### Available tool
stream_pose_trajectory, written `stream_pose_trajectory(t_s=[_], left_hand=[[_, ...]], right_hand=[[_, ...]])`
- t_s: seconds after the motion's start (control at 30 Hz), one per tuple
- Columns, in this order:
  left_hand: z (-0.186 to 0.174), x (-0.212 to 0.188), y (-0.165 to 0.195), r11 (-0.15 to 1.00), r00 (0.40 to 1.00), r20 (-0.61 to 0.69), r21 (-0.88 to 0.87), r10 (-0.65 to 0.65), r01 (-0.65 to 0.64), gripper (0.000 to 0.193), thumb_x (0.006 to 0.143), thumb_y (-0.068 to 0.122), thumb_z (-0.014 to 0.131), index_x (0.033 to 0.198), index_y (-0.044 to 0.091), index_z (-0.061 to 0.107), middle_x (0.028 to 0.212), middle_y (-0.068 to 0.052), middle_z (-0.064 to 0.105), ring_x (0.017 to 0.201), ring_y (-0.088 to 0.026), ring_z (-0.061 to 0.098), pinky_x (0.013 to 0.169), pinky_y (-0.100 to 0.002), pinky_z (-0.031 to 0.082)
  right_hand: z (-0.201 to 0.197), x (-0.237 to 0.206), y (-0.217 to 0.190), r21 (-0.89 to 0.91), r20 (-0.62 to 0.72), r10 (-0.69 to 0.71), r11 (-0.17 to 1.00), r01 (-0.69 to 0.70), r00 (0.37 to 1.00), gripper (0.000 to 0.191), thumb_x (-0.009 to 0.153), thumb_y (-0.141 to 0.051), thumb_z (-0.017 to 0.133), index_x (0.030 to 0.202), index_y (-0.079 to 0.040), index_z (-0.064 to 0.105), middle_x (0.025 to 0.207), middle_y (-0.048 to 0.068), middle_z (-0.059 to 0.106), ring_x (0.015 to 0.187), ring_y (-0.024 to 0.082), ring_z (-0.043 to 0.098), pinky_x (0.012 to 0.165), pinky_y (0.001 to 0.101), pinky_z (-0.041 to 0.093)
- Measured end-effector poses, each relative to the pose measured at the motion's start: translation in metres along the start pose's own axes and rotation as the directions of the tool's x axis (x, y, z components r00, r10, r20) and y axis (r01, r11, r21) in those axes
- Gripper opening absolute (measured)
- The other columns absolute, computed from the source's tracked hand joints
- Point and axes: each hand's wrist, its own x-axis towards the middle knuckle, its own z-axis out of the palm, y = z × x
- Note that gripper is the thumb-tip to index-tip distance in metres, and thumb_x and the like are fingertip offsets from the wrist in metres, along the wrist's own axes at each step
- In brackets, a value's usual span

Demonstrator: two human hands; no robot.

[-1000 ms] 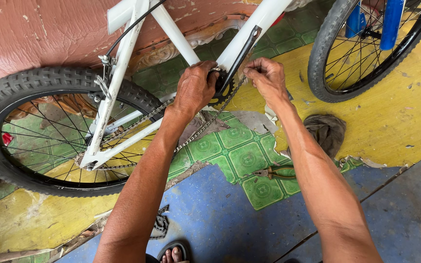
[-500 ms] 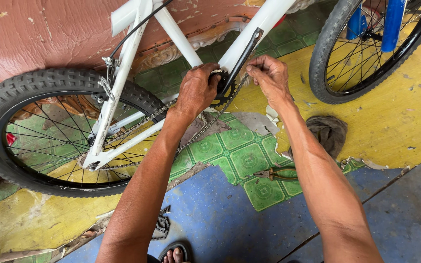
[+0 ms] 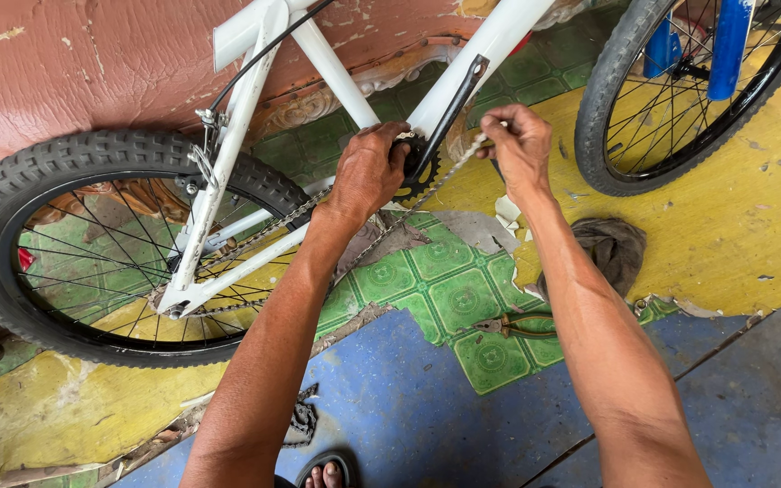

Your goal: The person removes an old bicycle chain from the drivetrain of a white bicycle lying on the floor, wipes their hands with a rag, then threads a new chain around the rear cog and chainring, joins the chain links by hand, and turns the pedal to test the chain running through the drivetrain.

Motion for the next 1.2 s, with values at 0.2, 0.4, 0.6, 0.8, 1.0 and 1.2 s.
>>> stream_pose_trajectory(t_s=[0.2, 0.4, 0.6, 0.8, 1.0, 1.2], left_hand=[[0.004, 0.001, -0.003, 1.000, 0.999, -0.038, -0.003, 0.021, -0.021, 0.027, 0.095, 0.006, 0.062, 0.120, 0.004, 0.071, 0.112, -0.024, 0.072, 0.101, -0.043, 0.069, 0.094, -0.049, 0.053], [0.009, 0.001, -0.010, 0.998, 0.995, -0.077, 0.001, 0.062, -0.062, 0.026, 0.095, 0.002, 0.060, 0.118, 0.005, 0.072, 0.112, -0.023, 0.073, 0.103, -0.043, 0.068, 0.094, -0.049, 0.053], [0.011, 0.000, -0.009, 0.998, 0.996, -0.074, 0.018, 0.054, -0.053, 0.028, 0.093, 0.002, 0.061, 0.119, 0.005, 0.072, 0.113, -0.023, 0.072, 0.106, -0.042, 0.067, 0.097, -0.049, 0.052], [0.004, -0.003, -0.005, 0.998, 0.998, -0.022, 0.028, 0.065, -0.065, 0.035, 0.089, 0.006, 0.067, 0.123, 0.002, 0.068, 0.116, -0.025, 0.070, 0.114, -0.043, 0.063, 0.102, -0.049, 0.048], [-0.004, -0.007, 0.000, 0.990, 0.991, 0.036, 0.041, 0.130, -0.132, 0.054, 0.078, 0.003, 0.070, 0.131, -0.001, 0.062, 0.124, -0.024, 0.067, 0.121, -0.042, 0.059, 0.108, -0.047, 0.046], [-0.009, -0.008, 0.003, 0.993, 0.990, 0.097, 0.063, 0.098, -0.104, 0.065, 0.071, 0.001, 0.071, 0.135, -0.001, 0.058, 0.125, -0.024, 0.065, 0.121, -0.041, 0.058, 0.109, -0.046, 0.045]], right_hand=[[-0.004, 0.011, 0.000, 0.127, -0.094, -0.034, 0.991, 0.046, 0.995, 0.003, 0.102, -0.004, 0.067, 0.103, -0.001, 0.067, 0.090, 0.007, 0.070, 0.079, 0.014, 0.071, 0.059, 0.0291, 0.063], [0.001, 0.013, 0.002, 0.156, -0.091, -0.029, 0.987, 0.043, 0.995, 0.004, 0.103, -0.005, 0.067, 0.104, -0.002, 0.065, 0.091, 0.005, 0.069, 0.082, 0.013, 0.071, 0.064, 0.0302, 0.064], [0.004, 0.018, 0.005, 0.186, -0.095, -0.038, 0.981, 0.055, 0.995, 0.005, 0.104, -0.005, 0.067, 0.106, -0.002, 0.065, 0.094, 0.005, 0.068, 0.084, 0.013, 0.071, 0.066, 0.0313, 0.066], [-0.006, 0.021, 0.011, 0.264, -0.125, 0.025, 0.964, 0.009, 0.992, 0.004, 0.103, -0.007, 0.067, 0.105, -0.004, 0.065, 0.092, 0.005, 0.069, 0.081, 0.013, 0.070, 0.063, 0.0312, 0.062], [-0.022, 0.018, 0.024, 0.259, -0.153, 0.145, 0.960, -0.102, 0.977, 0.006, 0.103, -0.011, 0.068, 0.102, -0.006, 0.065, 0.087, 0.002, 0.065, 0.077, 0.012, 0.066, 0.063, 0.0320, 0.062], [-0.027, 0.018, 0.034, 0.266, -0.168, 0.206, 0.951, -0.157, 0.964, 0.006, 0.103, -0.012, 0.067, 0.101, -0.006, 0.065, 0.085, 0.001, 0.064, 0.073, 0.011, 0.063, 0.062, 0.0319, 0.062]])
